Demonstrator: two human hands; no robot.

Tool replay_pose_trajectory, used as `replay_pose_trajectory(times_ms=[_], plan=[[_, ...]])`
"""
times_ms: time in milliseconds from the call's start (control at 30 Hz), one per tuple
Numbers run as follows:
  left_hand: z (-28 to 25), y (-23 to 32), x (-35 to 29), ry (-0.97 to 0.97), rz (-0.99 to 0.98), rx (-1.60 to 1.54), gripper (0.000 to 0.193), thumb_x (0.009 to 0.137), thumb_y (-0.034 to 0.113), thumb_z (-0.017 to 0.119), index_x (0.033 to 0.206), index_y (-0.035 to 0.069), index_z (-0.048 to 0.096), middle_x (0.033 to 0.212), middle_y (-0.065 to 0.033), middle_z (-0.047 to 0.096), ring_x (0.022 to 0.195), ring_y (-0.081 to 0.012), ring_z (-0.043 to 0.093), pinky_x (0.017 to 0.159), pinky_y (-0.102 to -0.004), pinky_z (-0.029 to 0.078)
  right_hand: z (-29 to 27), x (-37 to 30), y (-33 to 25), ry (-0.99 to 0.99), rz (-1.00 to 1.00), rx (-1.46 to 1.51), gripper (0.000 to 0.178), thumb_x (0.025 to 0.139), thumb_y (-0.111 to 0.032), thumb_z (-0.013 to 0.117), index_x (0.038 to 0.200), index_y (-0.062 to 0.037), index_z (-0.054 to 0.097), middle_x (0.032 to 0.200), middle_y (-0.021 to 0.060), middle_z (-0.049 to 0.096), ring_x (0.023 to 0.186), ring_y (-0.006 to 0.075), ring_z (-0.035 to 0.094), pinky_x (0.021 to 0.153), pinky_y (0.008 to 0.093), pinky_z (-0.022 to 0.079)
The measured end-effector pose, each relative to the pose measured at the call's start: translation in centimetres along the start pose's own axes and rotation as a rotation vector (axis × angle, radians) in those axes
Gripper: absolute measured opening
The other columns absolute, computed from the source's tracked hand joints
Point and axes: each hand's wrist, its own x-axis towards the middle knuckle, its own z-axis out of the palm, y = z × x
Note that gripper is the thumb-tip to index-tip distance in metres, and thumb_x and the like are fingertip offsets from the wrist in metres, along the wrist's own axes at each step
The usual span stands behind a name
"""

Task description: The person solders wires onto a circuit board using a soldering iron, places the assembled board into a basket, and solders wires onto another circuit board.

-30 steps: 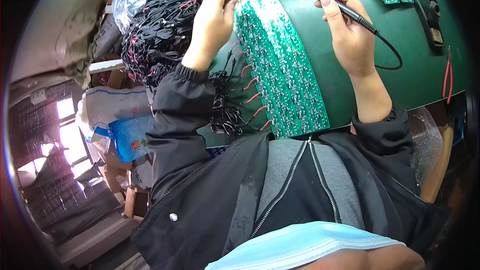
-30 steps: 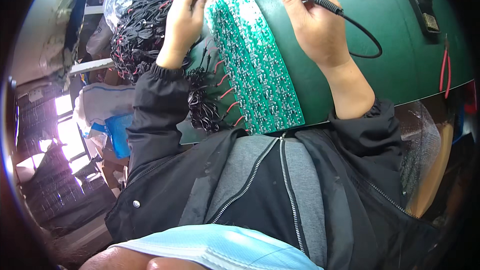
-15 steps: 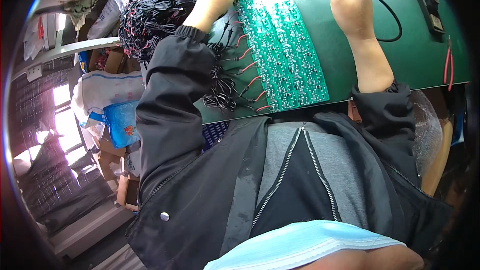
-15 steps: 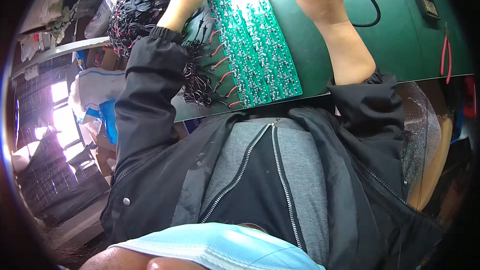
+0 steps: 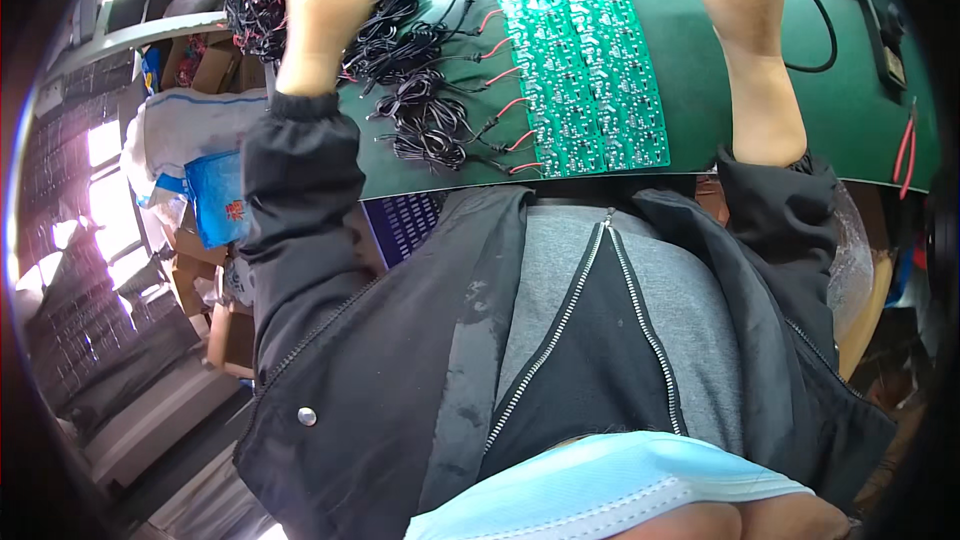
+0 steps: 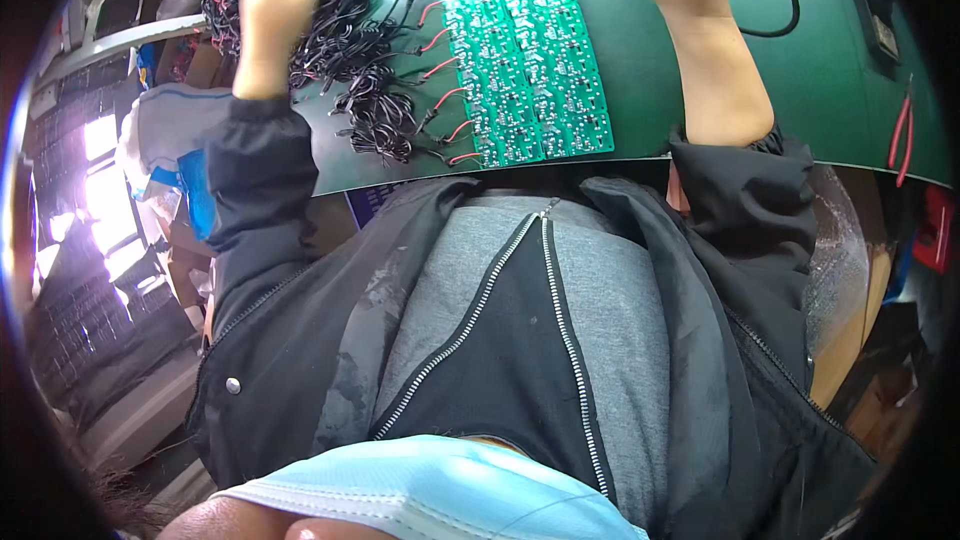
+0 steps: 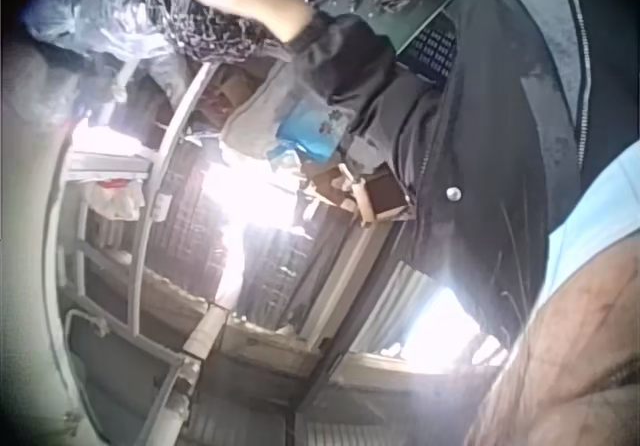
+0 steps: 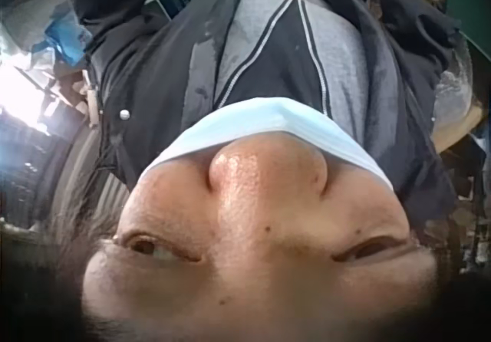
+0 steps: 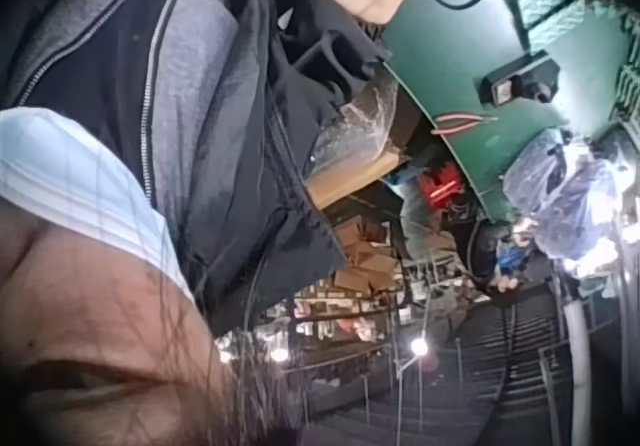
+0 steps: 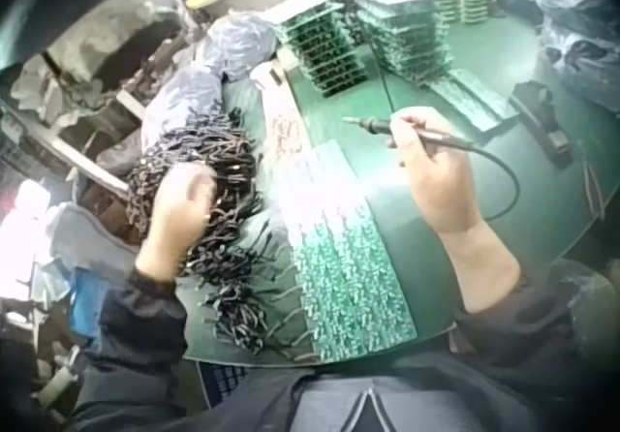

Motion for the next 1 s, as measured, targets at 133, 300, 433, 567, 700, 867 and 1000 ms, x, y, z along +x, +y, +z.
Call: replay_pose_trajectory(times_ms=[133,300,433,567,700,867,1000], plan=[[2.1,1.8,-5.7,-0.288,-0.312,-0.176,0.025,0.094,0.025,0.068,0.11,0.006,0.072,0.098,-0.0137,0.071,0.099,-0.0343,0.069,0.087,-0.0415,0.054,-0.1,0.0,0.2,0.02,0.019,-0.06,0.013,0.104,-0.016,0.061,0.107,-0.0044,0.065,0.084,0.001,0.066,0.07,0.0055,0.056,0.062,0.022,0.047],[1.9,2.1,-2.3,-0.272,-0.143,-0.044,0.021,0.093,0.022,0.07,0.103,0.003,0.072,0.095,-0.0161,0.07,0.09,-0.0346,0.068,0.082,-0.0418,0.054,-0.2,-0.5,0.0,0.051,0.033,-0.058,0.014,0.105,-0.017,0.06,0.109,-0.004,0.064,0.085,0.0014,0.066,0.069,0.005,0.055,0.06,0.0213,0.046],[2.9,1.9,-2.0,-0.329,-0.218,0.045,0.02,0.089,0.022,0.071,0.087,0.003,0.071,0.088,-0.0188,0.068,0.091,-0.0385,0.066,0.081,-0.0475,0.052,-0.2,-0.2,1.0,0.061,0.015,-0.02,0.016,0.105,-0.019,0.06,0.11,-0.0041,0.065,0.084,0.0014,0.066,0.067,0.0047,0.055,0.057,0.0209,0.045],[2.2,-0.5,-4.1,0.123,-0.314,-0.266,0.008,0.098,0.009,0.058,0.097,0.001,0.062,0.089,-0.0164,0.066,0.083,-0.0296,0.068,0.076,-0.0382,0.054,-0.2,-0.1,1.2,0.115,0.044,-0.028,0.015,0.105,-0.019,0.06,0.108,-0.0046,0.065,0.082,0.0007,0.064,0.065,0.0041,0.054,0.056,0.0209,0.044],[-0.7,-5.0,-5.5,0.415,-0.702,-1.035,0.007,0.104,0.008,0.052,0.099,0.004,0.055,0.085,-0.0065,0.06,0.071,-0.0158,0.06,0.067,-0.0324,0.052,0.0,0.0,2.4,0.088,0.016,0.028,0.014,0.105,-0.018,0.061,0.107,-0.0051,0.065,0.081,0.0005,0.064,0.063,0.0037,0.052,0.054,0.0204,0.042],[-7.4,-4.4,-1.2,0.456,-0.405,-0.227,0.006,0.098,0.001,0.054,0.1,0.0,0.059,0.088,-0.0149,0.059,0.086,-0.029,0.059,0.081,-0.0371,0.05,-2.1,1.0,4.4,0.06,0.086,-0.045,0.024,0.104,-0.022,0.064,0.118,-0.0036,0.069,0.099,0.0053,0.076,0.079,0.006,0.061,0.07,0.0216,0.049],[-6.4,-9.0,-2.3,0.182,0.093,0.442,0.02,0.089,-0.004,0.055,0.107,-0.007,0.063,0.101,-0.0258,0.064,0.097,-0.0397,0.063,0.086,-0.0425,0.053,-1.9,1.2,3.7,0.038,0.044,-0.056,0.024,0.104,-0.023,0.064,0.115,-0.0039,0.071,0.099,0.0052,0.076,0.077,0.0054,0.06,0.067,0.0212,0.048]])
